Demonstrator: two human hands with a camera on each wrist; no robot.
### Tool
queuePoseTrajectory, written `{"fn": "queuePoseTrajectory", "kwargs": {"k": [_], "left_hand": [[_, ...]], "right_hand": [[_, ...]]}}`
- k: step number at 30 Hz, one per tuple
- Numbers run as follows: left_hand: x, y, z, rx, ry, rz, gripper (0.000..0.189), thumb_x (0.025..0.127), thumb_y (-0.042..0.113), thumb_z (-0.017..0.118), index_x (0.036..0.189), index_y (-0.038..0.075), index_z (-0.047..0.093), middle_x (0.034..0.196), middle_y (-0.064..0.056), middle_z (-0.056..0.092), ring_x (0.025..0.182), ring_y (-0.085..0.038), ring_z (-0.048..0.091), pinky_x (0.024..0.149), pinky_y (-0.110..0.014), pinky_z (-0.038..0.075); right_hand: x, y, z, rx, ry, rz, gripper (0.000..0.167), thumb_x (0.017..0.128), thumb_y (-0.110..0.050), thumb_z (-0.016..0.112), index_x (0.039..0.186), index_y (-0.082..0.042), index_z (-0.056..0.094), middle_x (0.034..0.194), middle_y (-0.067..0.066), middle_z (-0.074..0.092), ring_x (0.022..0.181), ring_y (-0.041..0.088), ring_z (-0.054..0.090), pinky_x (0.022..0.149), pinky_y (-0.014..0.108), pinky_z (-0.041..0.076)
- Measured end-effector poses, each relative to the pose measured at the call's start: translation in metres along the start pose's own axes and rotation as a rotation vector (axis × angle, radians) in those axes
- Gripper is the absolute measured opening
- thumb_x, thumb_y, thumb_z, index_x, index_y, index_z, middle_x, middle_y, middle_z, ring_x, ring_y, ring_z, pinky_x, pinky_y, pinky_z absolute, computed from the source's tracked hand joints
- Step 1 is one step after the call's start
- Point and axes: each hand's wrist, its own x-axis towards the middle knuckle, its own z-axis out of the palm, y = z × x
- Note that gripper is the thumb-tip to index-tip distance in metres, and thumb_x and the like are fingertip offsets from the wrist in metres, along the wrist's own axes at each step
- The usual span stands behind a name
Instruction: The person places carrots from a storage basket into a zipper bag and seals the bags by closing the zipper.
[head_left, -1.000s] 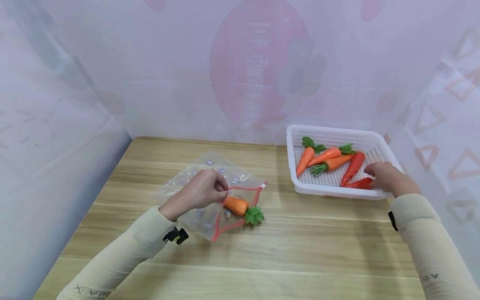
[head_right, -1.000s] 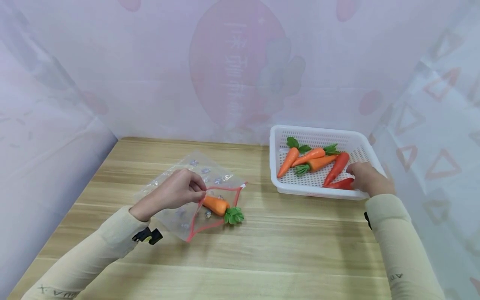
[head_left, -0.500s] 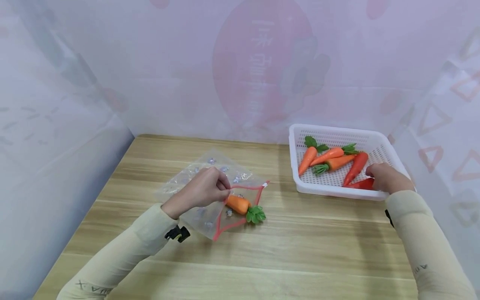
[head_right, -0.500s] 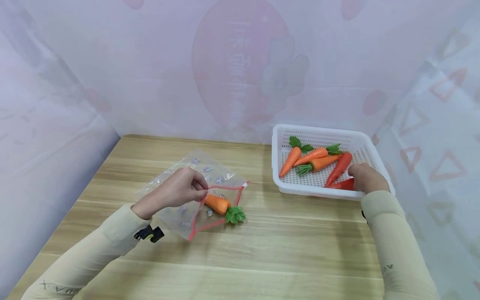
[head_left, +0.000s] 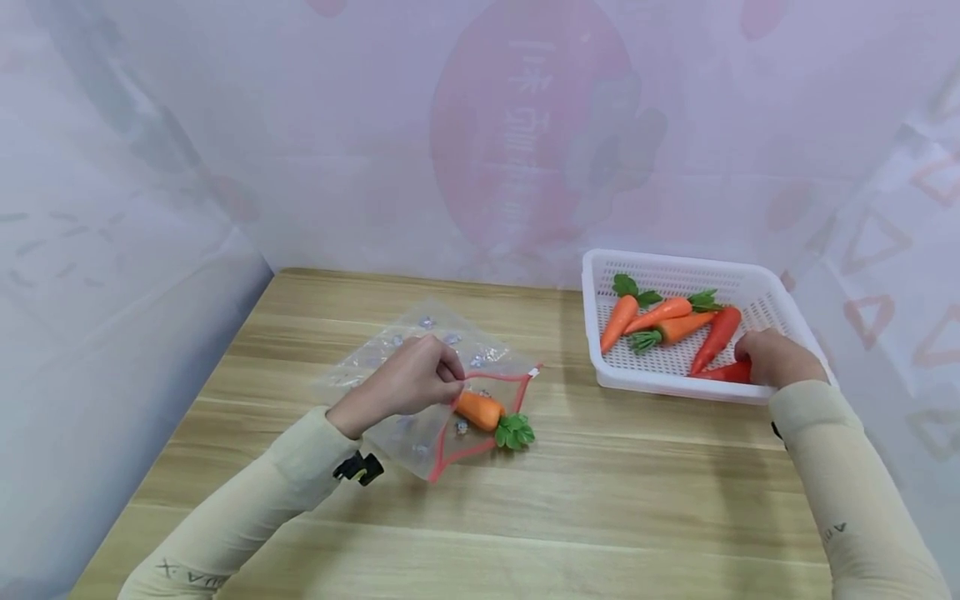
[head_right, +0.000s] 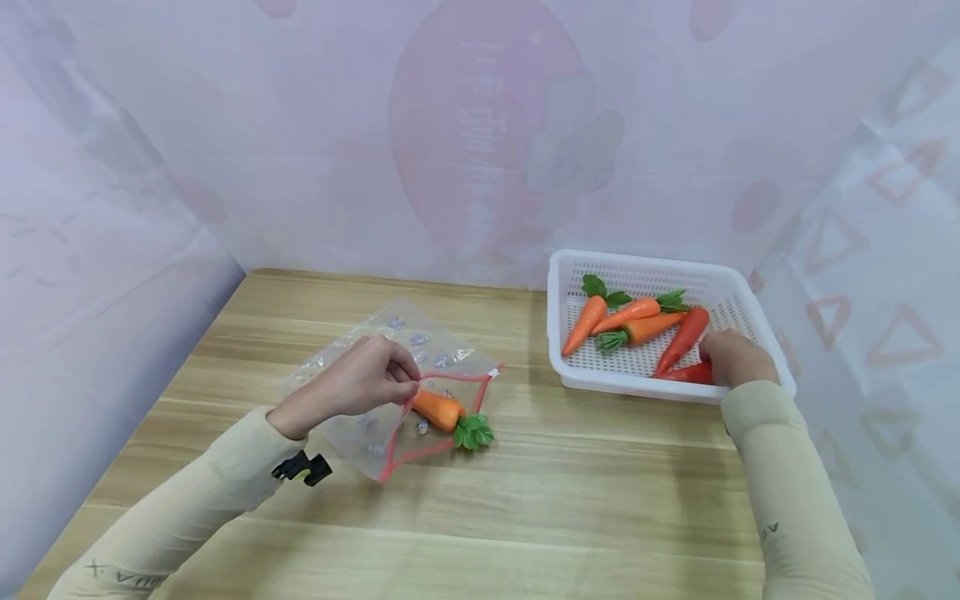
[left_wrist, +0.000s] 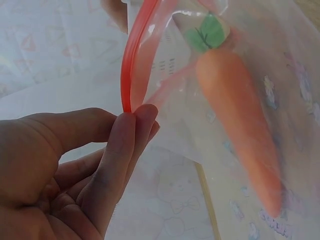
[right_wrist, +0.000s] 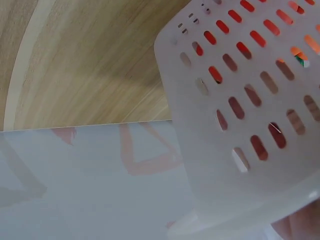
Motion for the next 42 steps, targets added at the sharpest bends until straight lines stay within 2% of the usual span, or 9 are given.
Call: {"fn": "queuePoseTrajectory", "kwargs": {"k": [3,8,15,20,23,27,34,42], "left_hand": [[0.000,0.001,-0.001,-0.006,-0.005,0.002,0.009,0.093,0.006,0.073,0.093,0.002,0.082,0.076,0.003,0.077,0.070,-0.005,0.072,0.067,-0.025,0.058],[0.000,0.001,-0.002,-0.008,-0.009,0.003,0.010,0.093,0.005,0.073,0.093,0.002,0.082,0.077,0.002,0.078,0.071,-0.006,0.072,0.068,-0.025,0.058],[0.000,-0.001,-0.001,-0.005,-0.003,0.004,0.009,0.092,0.005,0.073,0.092,0.003,0.082,0.077,0.003,0.078,0.071,-0.005,0.071,0.067,-0.025,0.058],[0.001,-0.001,-0.001,0.002,-0.003,0.002,0.009,0.092,0.006,0.073,0.093,0.003,0.081,0.078,0.003,0.078,0.070,-0.005,0.071,0.066,-0.025,0.058],[0.002,-0.001,0.000,-0.002,-0.004,-0.001,0.008,0.092,0.006,0.074,0.093,0.003,0.081,0.078,0.002,0.078,0.070,-0.006,0.071,0.066,-0.025,0.058],[0.002,-0.001,0.000,-0.003,-0.004,0.000,0.009,0.092,0.006,0.074,0.093,0.003,0.082,0.079,0.002,0.078,0.071,-0.006,0.071,0.068,-0.026,0.059],[0.002,-0.002,0.000,-0.001,0.000,0.003,0.009,0.092,0.006,0.073,0.093,0.002,0.082,0.080,0.001,0.078,0.071,-0.006,0.071,0.068,-0.026,0.059],[0.002,-0.001,0.001,-0.006,0.001,-0.007,0.008,0.091,0.005,0.074,0.090,0.006,0.082,0.079,0.001,0.078,0.070,-0.006,0.071,0.068,-0.026,0.059]], "right_hand": [[-0.004,0.002,-0.003,-0.015,-0.009,-0.025,0.019,0.080,0.004,0.082,0.098,-0.002,0.079,0.082,0.006,0.069,0.079,0.027,0.056,0.074,0.040,0.052],[-0.011,0.003,-0.011,0.028,-0.048,0.004,0.022,0.080,0.001,0.084,0.102,-0.002,0.079,0.090,0.009,0.069,0.087,0.031,0.056,0.076,0.041,0.051],[-0.018,0.008,-0.023,0.070,-0.054,-0.065,0.023,0.081,-0.008,0.085,0.101,0.000,0.078,0.092,0.012,0.074,0.086,0.027,0.063,0.080,0.043,0.054],[-0.025,0.014,-0.024,0.166,-0.048,-0.038,0.040,0.083,-0.024,0.088,0.111,0.002,0.077,0.098,0.012,0.080,0.090,0.019,0.069,0.083,0.036,0.053],[-0.029,0.016,-0.026,0.208,-0.019,-0.021,0.050,0.084,-0.036,0.089,0.116,0.001,0.076,0.104,0.013,0.080,0.094,0.017,0.068,0.083,0.034,0.051],[-0.034,0.017,-0.027,0.258,0.023,-0.009,0.057,0.086,-0.042,0.086,0.122,0.001,0.075,0.111,0.015,0.079,0.097,0.017,0.065,0.079,0.029,0.051],[-0.040,0.013,-0.026,0.383,0.060,0.024,0.063,0.092,-0.045,0.081,0.133,0.000,0.069,0.117,0.013,0.078,0.094,0.003,0.062,0.075,0.022,0.053],[-0.049,0.014,-0.026,0.428,0.108,0.050,0.064,0.094,-0.046,0.079,0.137,0.000,0.067,0.121,0.017,0.078,0.090,-0.014,0.055,0.075,0.022,0.053]]}}
